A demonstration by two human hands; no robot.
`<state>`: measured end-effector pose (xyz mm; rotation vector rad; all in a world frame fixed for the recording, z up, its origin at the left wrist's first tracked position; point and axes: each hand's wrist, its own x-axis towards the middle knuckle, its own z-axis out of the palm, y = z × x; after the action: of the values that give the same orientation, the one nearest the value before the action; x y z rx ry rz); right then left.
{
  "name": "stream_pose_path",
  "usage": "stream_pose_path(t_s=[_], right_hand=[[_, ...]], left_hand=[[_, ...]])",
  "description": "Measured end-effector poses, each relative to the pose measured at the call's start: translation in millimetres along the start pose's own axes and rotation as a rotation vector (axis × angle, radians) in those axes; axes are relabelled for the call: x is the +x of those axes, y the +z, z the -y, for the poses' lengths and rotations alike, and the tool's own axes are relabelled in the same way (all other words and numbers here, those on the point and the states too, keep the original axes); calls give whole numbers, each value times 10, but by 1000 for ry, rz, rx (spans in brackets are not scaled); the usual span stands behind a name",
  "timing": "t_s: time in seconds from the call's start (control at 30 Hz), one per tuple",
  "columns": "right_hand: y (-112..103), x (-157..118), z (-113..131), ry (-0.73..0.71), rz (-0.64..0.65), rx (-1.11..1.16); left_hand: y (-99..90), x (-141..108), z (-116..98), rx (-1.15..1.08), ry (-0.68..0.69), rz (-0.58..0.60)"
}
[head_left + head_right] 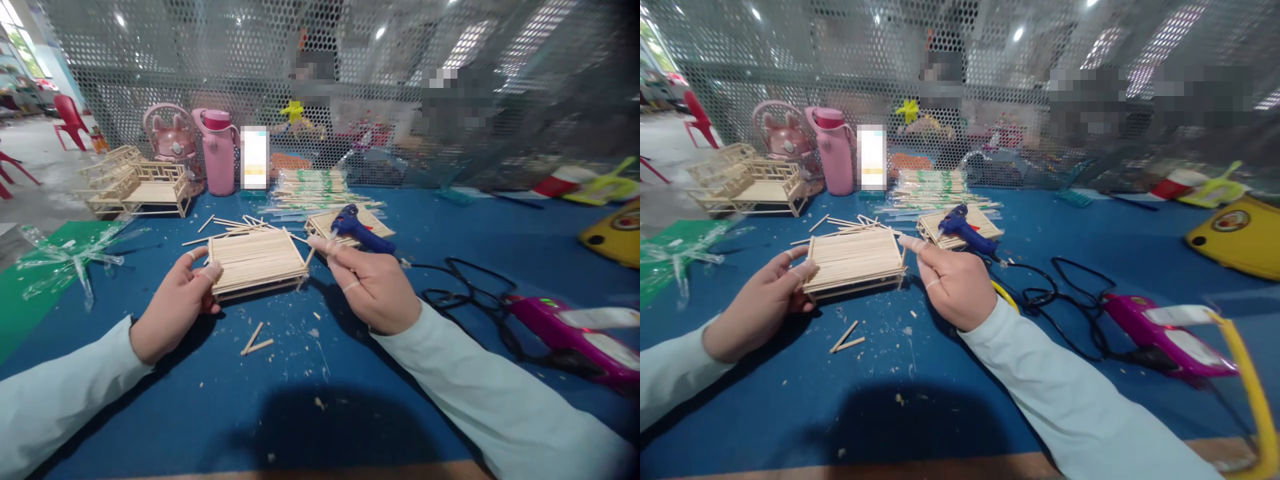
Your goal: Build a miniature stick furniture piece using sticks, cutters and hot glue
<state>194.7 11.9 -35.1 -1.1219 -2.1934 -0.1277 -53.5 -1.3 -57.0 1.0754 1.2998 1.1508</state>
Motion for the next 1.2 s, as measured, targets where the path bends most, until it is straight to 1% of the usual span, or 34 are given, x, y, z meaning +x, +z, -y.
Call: stream_pose_path(t_s=[0.2, 0.5, 0.67, 0.73, 0.8, 0.83, 0.87, 0.9, 0.93, 1.03, 1.07, 1.13, 1.2], right_hand=[[9, -10, 9, 13, 16, 8], [9, -3, 2, 28, 27, 6], [15, -35, 48, 87, 43, -14], [-40, -54, 84, 153, -28, -41], [-136, -67, 120, 246, -152, -33], [-189, -74, 136, 279, -194, -14], [-236, -86, 150, 296, -204, 3], [-269, -104, 163, 292, -170, 11], [-282, -132, 177, 268, -92, 2], [-187, -270, 230, 143, 243, -152], [-126, -325, 255, 98, 327, -221], [-20, -419, 304, 16, 420, -325], [7, -453, 320, -66, 433, -347]], left_hand=[[-3, -11, -9, 3, -16, -27], [-5, 5, 4, -19, -1, 9], [-5, -11, -7, -22, 4, 8], [-5, -16, -12, -25, -1, 6], [-5, -18, -19, -28, -10, 3], [-3, -18, -23, -31, -17, 1], [-1, -18, -27, -33, -25, -2], [2, -15, -31, -38, -34, -11], [6, -12, -35, -43, -43, -20], [12, -1, -48, -34, -37, -23], [9, 2, -51, -15, -26, -20], [-13, 2, -58, 66, -9, -32], [-52, -8, -72, 186, -2, -102]])
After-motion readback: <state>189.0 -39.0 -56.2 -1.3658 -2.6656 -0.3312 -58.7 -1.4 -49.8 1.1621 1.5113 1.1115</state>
